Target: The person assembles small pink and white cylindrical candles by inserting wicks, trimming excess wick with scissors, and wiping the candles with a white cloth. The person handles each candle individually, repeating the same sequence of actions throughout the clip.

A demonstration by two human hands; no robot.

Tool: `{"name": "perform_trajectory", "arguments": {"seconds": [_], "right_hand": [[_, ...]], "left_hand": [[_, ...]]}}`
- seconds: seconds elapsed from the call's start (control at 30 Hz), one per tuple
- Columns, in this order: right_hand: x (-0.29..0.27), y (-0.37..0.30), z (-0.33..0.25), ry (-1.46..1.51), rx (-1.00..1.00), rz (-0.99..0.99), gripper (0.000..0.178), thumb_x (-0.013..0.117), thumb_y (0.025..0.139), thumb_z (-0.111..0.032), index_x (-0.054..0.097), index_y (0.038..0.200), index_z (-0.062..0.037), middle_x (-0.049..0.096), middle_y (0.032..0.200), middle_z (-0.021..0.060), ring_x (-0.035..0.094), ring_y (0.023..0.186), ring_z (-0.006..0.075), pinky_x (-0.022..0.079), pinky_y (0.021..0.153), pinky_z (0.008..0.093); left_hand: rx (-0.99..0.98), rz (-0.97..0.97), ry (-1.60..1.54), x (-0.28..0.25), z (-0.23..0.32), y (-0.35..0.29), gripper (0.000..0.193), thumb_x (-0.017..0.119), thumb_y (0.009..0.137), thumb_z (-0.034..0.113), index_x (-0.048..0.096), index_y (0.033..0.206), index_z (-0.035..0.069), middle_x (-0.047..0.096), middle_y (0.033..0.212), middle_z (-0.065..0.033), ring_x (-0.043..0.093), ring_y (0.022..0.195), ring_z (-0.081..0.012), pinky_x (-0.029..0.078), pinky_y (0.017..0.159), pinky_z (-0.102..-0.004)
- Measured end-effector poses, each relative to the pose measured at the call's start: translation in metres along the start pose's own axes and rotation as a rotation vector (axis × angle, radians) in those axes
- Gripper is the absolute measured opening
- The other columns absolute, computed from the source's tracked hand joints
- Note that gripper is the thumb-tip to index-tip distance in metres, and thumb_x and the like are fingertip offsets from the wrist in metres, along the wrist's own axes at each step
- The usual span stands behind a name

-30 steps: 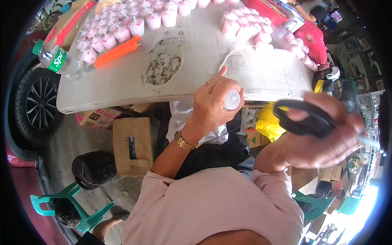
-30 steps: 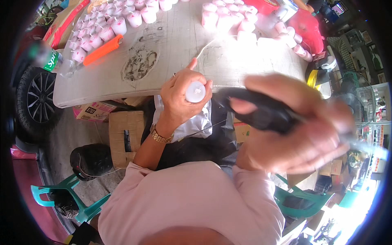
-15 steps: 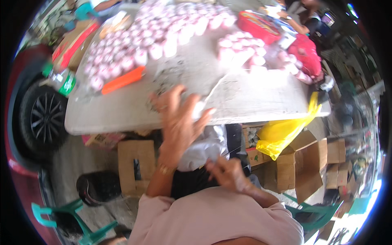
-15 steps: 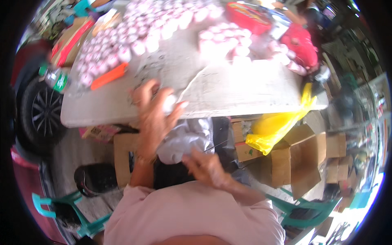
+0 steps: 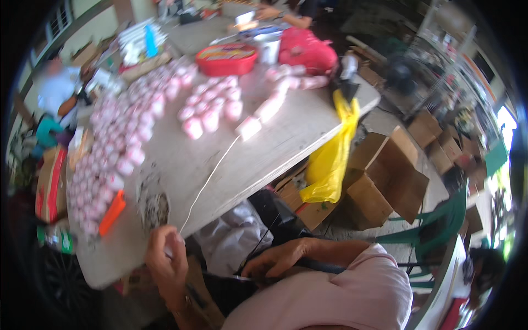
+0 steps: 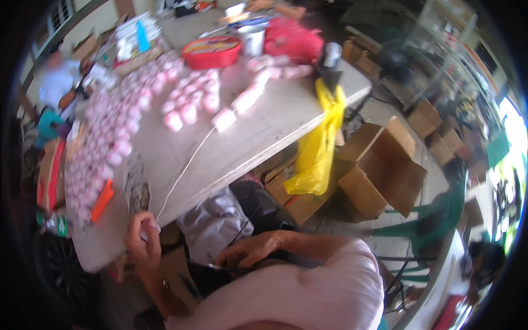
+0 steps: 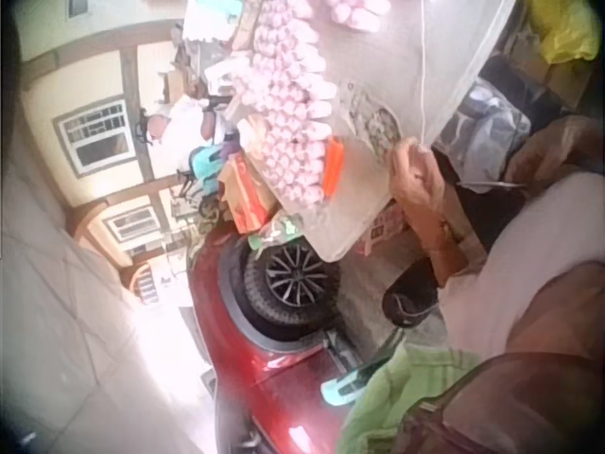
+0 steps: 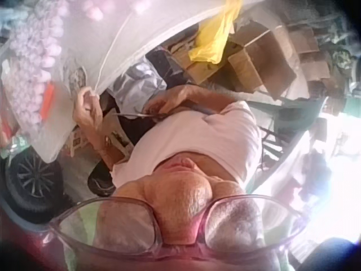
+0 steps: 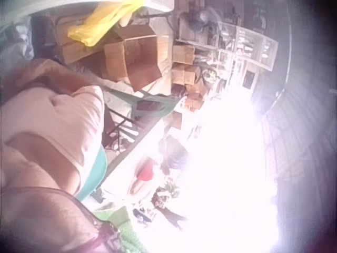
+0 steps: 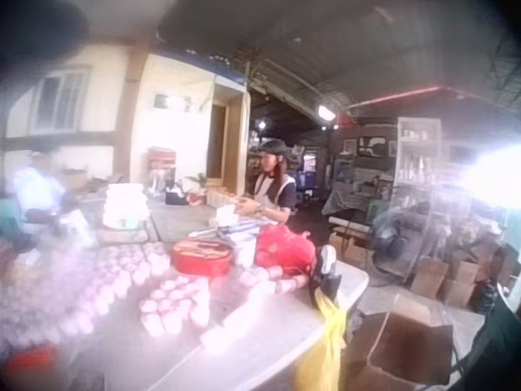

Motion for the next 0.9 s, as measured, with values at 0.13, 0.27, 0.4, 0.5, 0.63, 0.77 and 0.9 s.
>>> {"name": "perform_trajectory", "arguments": {"seconds": [0.13,0.27,0.4,0.5,0.63,0.77,0.9], "right_hand": [[-0.013,-0.007,-0.008,0.062,0.019,0.23,0.057,0.063,0.09,-0.007,0.042,0.143,-0.0062,0.062,0.109,0.0091,0.058,0.098,0.0145,0.049,0.084,0.0265],[-0.021,-0.01,-0.039,-0.098,-0.078,0.246,0.063,0.074,0.084,-0.009,0.046,0.141,-0.0067,0.064,0.104,0.007,0.059,0.092,0.0136,0.047,0.08,0.0259],[-0.022,-0.015,-0.054,-0.177,-0.199,0.31,0.074,0.083,0.075,-0.014,0.048,0.139,-0.0042,0.065,0.101,0.0079,0.062,0.09,0.0152,0.044,0.077,0.028],[-0.022,-0.023,-0.056,-0.206,-0.252,0.451,0.073,0.086,0.07,-0.017,0.053,0.134,-0.0001,0.066,0.099,0.0086,0.064,0.086,0.0146,0.045,0.074,0.0266],[-0.021,-0.028,-0.058,-0.256,-0.209,0.508,0.073,0.087,0.068,-0.021,0.055,0.131,0.0,0.068,0.094,0.0075,0.065,0.083,0.0144,0.045,0.073,0.0262],[-0.021,-0.03,-0.065,-0.222,-0.258,0.475,0.075,0.088,0.066,-0.021,0.056,0.13,0.0005,0.068,0.092,0.007,0.064,0.08,0.014,0.043,0.068,0.0254],[-0.023,-0.034,-0.067,-0.236,-0.285,0.461,0.075,0.088,0.064,-0.021,0.057,0.128,0.0029,0.068,0.09,0.0076,0.064,0.077,0.0133,0.041,0.065,0.025]], "left_hand": [[-0.36,-0.064,-1.033,0.012,-0.026,-0.019,0.03,0.04,0.101,0.03,0.054,0.104,0.004,0.059,0.087,-0.0136,0.061,0.071,-0.0235,0.054,0.078,-0.042],[-0.325,-0.224,-1.746,0.033,-0.027,-0.01,0.031,0.039,0.102,0.029,0.054,0.112,0.003,0.058,0.108,-0.0178,0.064,0.085,-0.0277,0.05,0.094,-0.0571],[-0.212,-0.231,-1.888,0.038,-0.024,-0.003,0.039,0.039,0.102,0.028,0.053,0.127,0.001,0.057,0.119,-0.0194,0.064,0.09,-0.0278,0.044,0.1,-0.0595],[-0.111,-0.263,-1.9,0.04,-0.023,0.002,0.045,0.043,0.099,0.025,0.051,0.132,-0.004,0.056,0.123,-0.0217,0.064,0.094,-0.0271,0.042,0.103,-0.0561],[-0.049,-0.322,-1.903,0.041,-0.025,0.004,0.05,0.043,0.098,0.024,0.044,0.138,-0.008,0.05,0.132,-0.0237,0.062,0.099,-0.0276,0.043,0.103,-0.0535],[-0.104,-0.351,-1.961,0.044,-0.028,0.004,0.052,0.046,0.095,0.024,0.047,0.135,-0.009,0.052,0.132,-0.0239,0.064,0.099,-0.0283,0.046,0.1,-0.0501],[-0.139,-0.335,-2.016,0.047,-0.03,0.005,0.053,0.046,0.094,0.025,0.047,0.135,-0.01,0.052,0.132,-0.0249,0.064,0.096,-0.0285,0.048,0.098,-0.0502]]}}
Point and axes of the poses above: each hand's wrist, its own y-axis towards the middle knuckle, its own x-axis out of the palm, z = x × y, the point moved 6 cm from there along y, towards the middle knuckle
